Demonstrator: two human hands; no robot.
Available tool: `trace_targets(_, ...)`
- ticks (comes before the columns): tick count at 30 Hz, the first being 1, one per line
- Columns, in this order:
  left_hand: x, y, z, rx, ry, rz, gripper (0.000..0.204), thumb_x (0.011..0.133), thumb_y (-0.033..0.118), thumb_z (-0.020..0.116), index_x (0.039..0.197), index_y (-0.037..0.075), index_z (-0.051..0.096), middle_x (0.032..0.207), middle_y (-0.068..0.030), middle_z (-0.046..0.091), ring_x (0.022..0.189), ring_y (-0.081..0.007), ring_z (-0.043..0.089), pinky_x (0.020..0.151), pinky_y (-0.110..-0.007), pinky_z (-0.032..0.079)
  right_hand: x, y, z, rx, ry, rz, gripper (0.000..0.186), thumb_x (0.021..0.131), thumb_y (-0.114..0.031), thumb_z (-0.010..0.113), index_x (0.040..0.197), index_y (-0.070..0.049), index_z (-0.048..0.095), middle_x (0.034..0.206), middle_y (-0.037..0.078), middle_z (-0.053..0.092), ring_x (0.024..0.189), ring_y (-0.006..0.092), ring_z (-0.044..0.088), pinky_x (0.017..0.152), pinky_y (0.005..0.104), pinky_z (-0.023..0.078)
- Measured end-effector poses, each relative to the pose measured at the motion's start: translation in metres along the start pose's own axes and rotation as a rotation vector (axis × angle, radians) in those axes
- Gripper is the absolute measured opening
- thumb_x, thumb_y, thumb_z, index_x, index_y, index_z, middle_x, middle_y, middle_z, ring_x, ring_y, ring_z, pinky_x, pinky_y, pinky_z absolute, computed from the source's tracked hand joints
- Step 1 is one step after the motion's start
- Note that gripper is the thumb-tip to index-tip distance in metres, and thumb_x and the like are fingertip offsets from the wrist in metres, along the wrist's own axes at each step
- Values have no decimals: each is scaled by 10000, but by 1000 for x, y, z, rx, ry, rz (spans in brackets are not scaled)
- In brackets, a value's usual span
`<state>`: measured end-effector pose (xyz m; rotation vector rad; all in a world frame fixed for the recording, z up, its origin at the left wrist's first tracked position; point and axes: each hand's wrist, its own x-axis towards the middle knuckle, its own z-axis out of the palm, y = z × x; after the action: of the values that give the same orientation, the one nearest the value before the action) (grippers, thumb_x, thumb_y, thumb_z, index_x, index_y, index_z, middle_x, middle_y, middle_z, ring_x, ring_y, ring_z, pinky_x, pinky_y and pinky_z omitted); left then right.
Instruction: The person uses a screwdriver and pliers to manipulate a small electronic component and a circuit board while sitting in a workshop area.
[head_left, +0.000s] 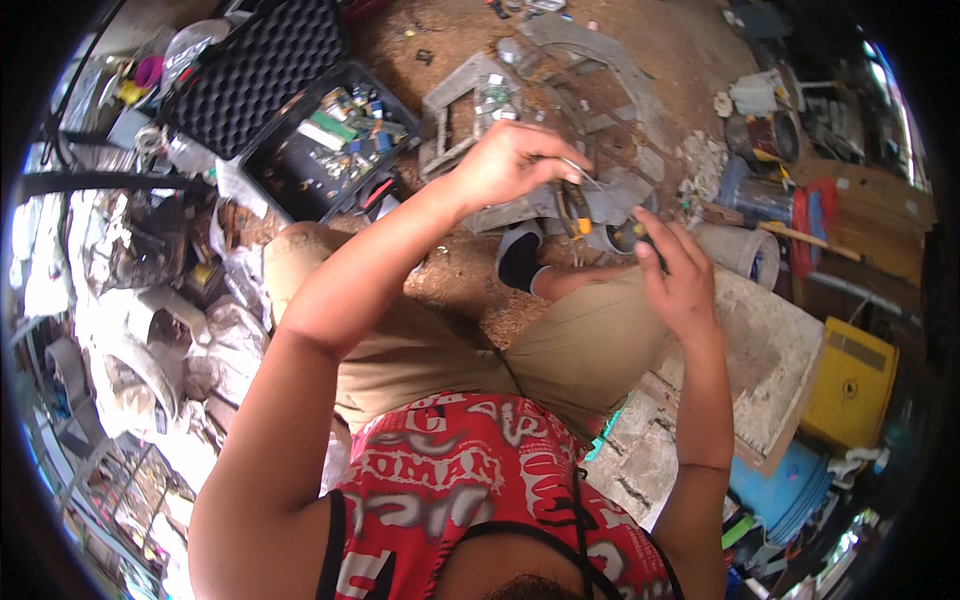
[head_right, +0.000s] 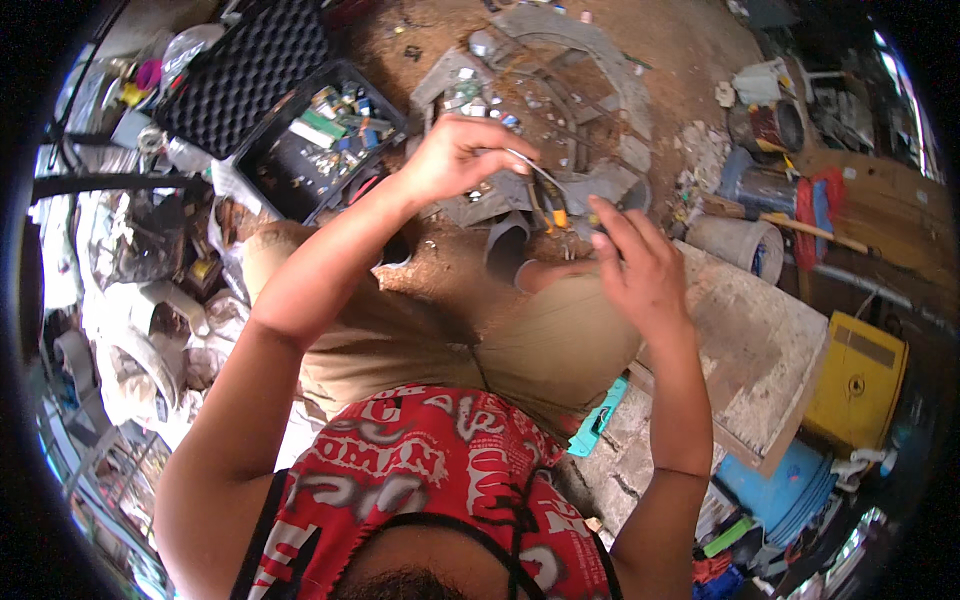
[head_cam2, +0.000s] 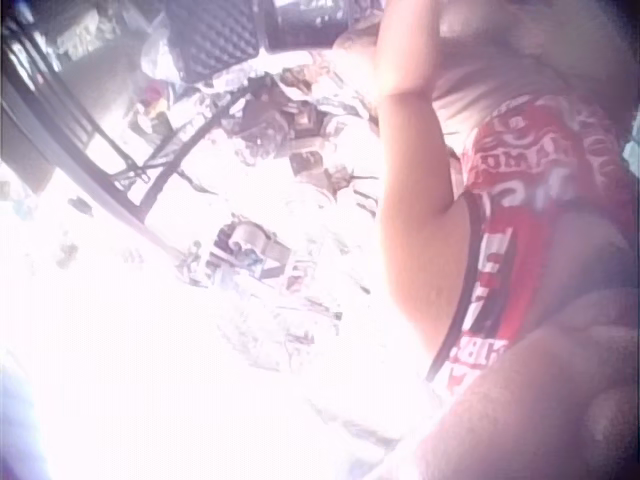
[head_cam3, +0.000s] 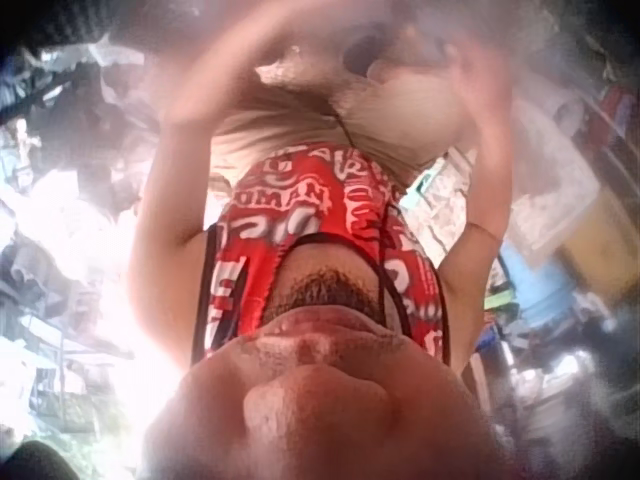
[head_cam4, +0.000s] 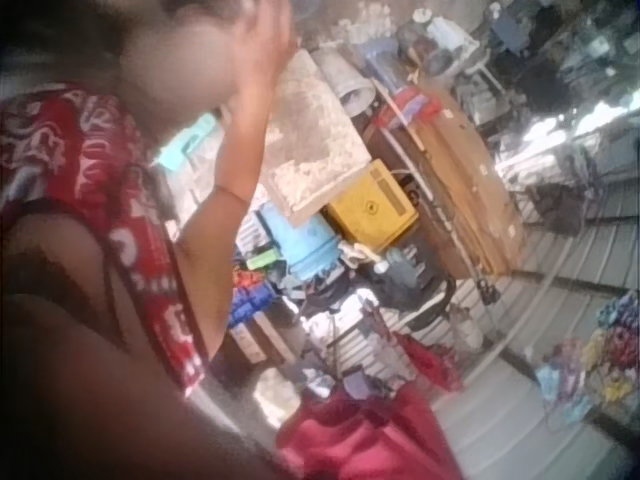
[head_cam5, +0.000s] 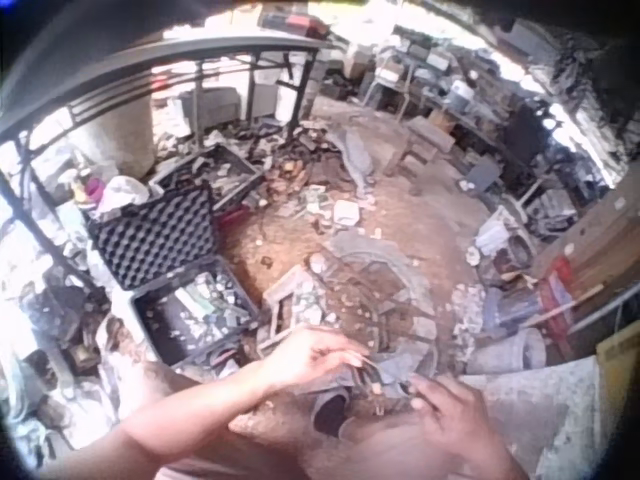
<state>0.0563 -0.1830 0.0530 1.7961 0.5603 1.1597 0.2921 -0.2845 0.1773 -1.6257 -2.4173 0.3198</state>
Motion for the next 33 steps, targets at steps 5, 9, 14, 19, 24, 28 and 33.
trace_targets(5, -4, -11, 17, -638, 140, -335, 290, 853, -7, 703, 1134, -12, 630, 1048, -127, 713, 958, -158, 682, 871, -300, 547, -1, -7, 6, -72, 88, 24, 379, 900, -188, 628, 1279, -175, 614, 840, 75, 590, 717, 288, 616, 643, 399, 508)
trace_targets(9, -7, -4, 25, -744, 174, -376, 352, 915, 67, 657, 1252, -1, 581, 1146, -108, 683, 1047, -154, 648, 949, -308, 514, -5, -10, 16, -126, 141, 24, 385, 902, -202, 623, 1286, -187, 612, 804, 62, 563, 675, 281, 608, 611, 402, 510)
trace_targets(14, -7, -6, 32, -883, 149, -416, 430, 975, 121, 584, 1378, 18, 475, 1203, -82, 643, 1094, -143, 610, 971, -307, 492, -7, -16, 21, -166, 127, 46, 378, 906, -197, 615, 1284, -195, 612, 796, 63, 560, 668, 291, 611, 598, 409, 512)
trace_targets(19, -4, -4, 30, -840, 105, -425, 441, 988, 129, 561, 1403, 26, 451, 1156, -51, 640, 1083, -133, 598, 980, -285, 475, -1, -18, 6, -25, 22, 164, 350, 903, -175, 613, 1252, -181, 628, 804, 87, 581, 682, 315, 618, 610, 424, 513)
trace_targets(24, -1, 1, 22, -743, 64, -419, 427, 989, 135, 558, 1392, 25, 469, 1168, -45, 633, 1091, -129, 592, 983, -286, 473, 12, -1, 0, 150, 41, 112, 333, 889, -154, 625, 1220, -179, 652, 805, 95, 582, 693, 313, 617, 624, 417, 506)
trace_targets(28, -4, -4, 27, -876, 183, -457, 396, 984, 147, 567, 1354, 23, 501, 1154, -54, 643, 1072, -145, 612, 989, -309, 485, 12, -17, 2, -170, 141, -1, 359, 872, -158, 646, 1230, -193, 656, 788, 75, 557, 679, 291, 611, 623, 402, 504)
trace_targets(33, -8, -9, 40, -943, 203, -507, 341, 987, 122, 563, 1313, 29, 530, 1143, -61, 647, 1065, -145, 612, 987, -301, 485, -1, -15, 35, -323, 151, -23, 384, 868, -152, 637, 1249, -202, 645, 779, 62, 541, 664, 287, 607, 609, 407, 505)
